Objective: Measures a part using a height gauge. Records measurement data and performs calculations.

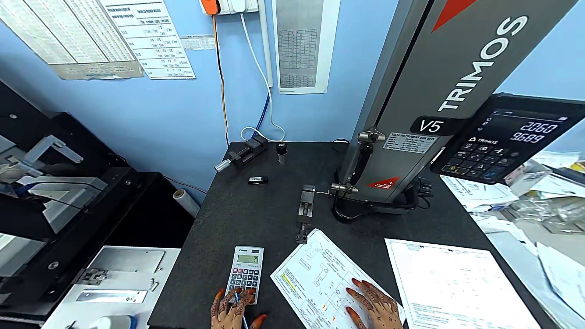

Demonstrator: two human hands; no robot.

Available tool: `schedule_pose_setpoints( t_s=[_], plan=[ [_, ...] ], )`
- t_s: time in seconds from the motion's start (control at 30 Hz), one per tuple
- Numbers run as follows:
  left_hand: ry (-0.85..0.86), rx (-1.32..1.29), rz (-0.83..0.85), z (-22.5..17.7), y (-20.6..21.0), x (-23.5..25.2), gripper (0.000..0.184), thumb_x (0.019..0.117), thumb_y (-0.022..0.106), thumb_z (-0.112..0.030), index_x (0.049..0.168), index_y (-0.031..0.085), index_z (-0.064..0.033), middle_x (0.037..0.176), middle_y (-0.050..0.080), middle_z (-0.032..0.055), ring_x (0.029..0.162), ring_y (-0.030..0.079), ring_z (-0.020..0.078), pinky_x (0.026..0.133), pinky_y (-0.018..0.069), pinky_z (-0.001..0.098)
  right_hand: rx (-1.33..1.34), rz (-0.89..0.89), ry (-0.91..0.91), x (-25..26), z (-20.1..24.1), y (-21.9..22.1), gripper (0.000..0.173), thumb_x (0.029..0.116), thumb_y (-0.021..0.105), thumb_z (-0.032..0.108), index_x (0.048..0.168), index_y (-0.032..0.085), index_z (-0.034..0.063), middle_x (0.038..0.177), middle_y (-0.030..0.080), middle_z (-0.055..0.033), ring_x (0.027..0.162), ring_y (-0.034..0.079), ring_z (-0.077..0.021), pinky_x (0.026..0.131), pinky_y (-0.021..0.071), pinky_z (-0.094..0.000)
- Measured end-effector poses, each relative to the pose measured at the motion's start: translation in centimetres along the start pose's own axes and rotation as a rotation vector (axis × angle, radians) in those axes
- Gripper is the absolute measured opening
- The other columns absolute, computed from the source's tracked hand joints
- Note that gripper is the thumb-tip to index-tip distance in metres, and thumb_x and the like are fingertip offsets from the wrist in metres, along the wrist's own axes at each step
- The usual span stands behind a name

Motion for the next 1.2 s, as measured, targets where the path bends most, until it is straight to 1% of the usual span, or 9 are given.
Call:
schedule_pose_setpoints(
  t_s=[0.23,0.37,0.43,0.53,0.63,0.83,0.93,1.1,1.2],
  plan=[
    [-0.126,-0.102,-0.047,1.3,-1.0,0.9,0.057,0.0923,0.067,-0.051,0.123,0.069,-0.0036,0.119,0.074,0.0101,0.126,0.057,0.047,0.115,0.0246,0.0701,0.029,0.046,0.019,0.1,-0.3,0.3,0.042,0.1001,0.057,0.049,0.131,0.07,0.024,0.147,0.059,-0.0059,0.14,0.05,-0.0336,0.112,0.0336,-0.0611],
    [-0.164,-0.031,0.03,2.0,-0.2,1.5,0.065,0.0917,0.064,-0.057,0.129,0.068,-0.0044,0.126,0.072,0.0105,0.131,0.054,0.0487,0.116,0.0229,0.0713,0.025,0.047,0.004,0.0,-0.4,0.3,0.042,0.1007,0.056,0.048,0.132,0.069,0.0243,0.148,0.058,-0.0057,0.14,0.049,-0.0333,0.113,0.0339,-0.0596],
    [-0.163,-0.046,-0.013,2.1,-0.9,1.2,0.062,0.0909,0.067,-0.055,0.126,0.069,-0.0039,0.123,0.073,0.011,0.129,0.055,0.0487,0.116,0.0218,0.0722,0.031,0.041,0.001,0.0,-0.4,0.3,0.042,0.1004,0.057,0.049,0.133,0.069,0.025,0.148,0.058,-0.0056,0.14,0.049,-0.033,0.113,0.0336,-0.0594],
    [-0.143,-0.037,-0.113,2.7,-2.2,-0.3,0.054,0.0927,0.067,-0.05,0.12,0.07,-0.0038,0.116,0.075,0.0098,0.124,0.059,0.0455,0.115,0.025,0.0698,0.028,0.042,0.002,-0.1,-0.6,0.4,0.042,0.1007,0.056,0.049,0.133,0.068,0.0259,0.148,0.058,-0.0054,0.141,0.049,-0.0325,0.113,0.0334,-0.0592],
    [-0.147,-0.011,-0.072,3.0,-2.3,-1.1,0.049,0.0939,0.067,-0.049,0.114,0.074,-0.0043,0.112,0.076,0.0109,0.121,0.061,0.0468,0.115,0.0247,0.0703,0.033,0.05,0.014,0.0,-0.6,0.3,0.042,0.1004,0.057,0.048,0.133,0.069,0.0249,0.148,0.058,-0.0057,0.14,0.049,-0.0334,0.113,0.0333,-0.0603],
    [-0.138,-0.01,-0.051,2.6,-1.4,0.9,0.055,0.093,0.065,-0.054,0.12,0.072,-0.0065,0.118,0.075,0.0089,0.126,0.058,0.0474,0.115,0.0241,0.071,0.024,0.045,-0.003,0.1,-0.8,0.5,0.043,0.1008,0.056,0.049,0.133,0.068,0.0245,0.148,0.058,-0.0057,0.141,0.049,-0.0326,0.114,0.0329,-0.0591],
    [-0.16,0.024,-0.048,3.2,-0.9,1.7,0.056,0.0933,0.061,-0.058,0.117,0.074,-0.0084,0.116,0.075,0.0087,0.125,0.059,0.0472,0.115,0.0243,0.0713,0.04,0.047,-0.004,0.1,-0.8,0.5,0.043,0.1009,0.056,0.048,0.134,0.068,0.0239,0.148,0.058,-0.0062,0.141,0.048,-0.0334,0.114,0.0319,-0.0601],
    [-0.215,0.043,-0.045,4.1,-1.0,2.2,0.058,0.0933,0.06,-0.057,0.12,0.073,-0.0074,0.119,0.074,0.01,0.125,0.058,0.0491,0.115,0.0248,0.0701,0.027,0.046,-0.002,0.0,-0.7,0.5,0.042,0.101,0.056,0.049,0.133,0.069,0.0247,0.148,0.058,-0.0059,0.141,0.048,-0.0333,0.113,0.0334,-0.0594],
    [-0.142,0.016,-0.12,3.3,-1.7,1.9,0.051,0.094,0.062,-0.052,0.117,0.073,-0.0072,0.115,0.075,0.0095,0.122,0.06,0.0486,0.113,0.0276,0.0703,0.029,0.042,-0.003,0.0,-0.6,0.4,0.042,0.1006,0.056,0.048,0.132,0.069,0.0239,0.147,0.059,-0.0067,0.14,0.05,-0.0342,0.112,0.0339,-0.0605]
  ],
)
Point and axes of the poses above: each hand's wrist, its own x-axis towards the middle knuckle, its own y-axis out of the palm, z = x × y, the point moved 6 cm from there along x, towards the middle knuckle
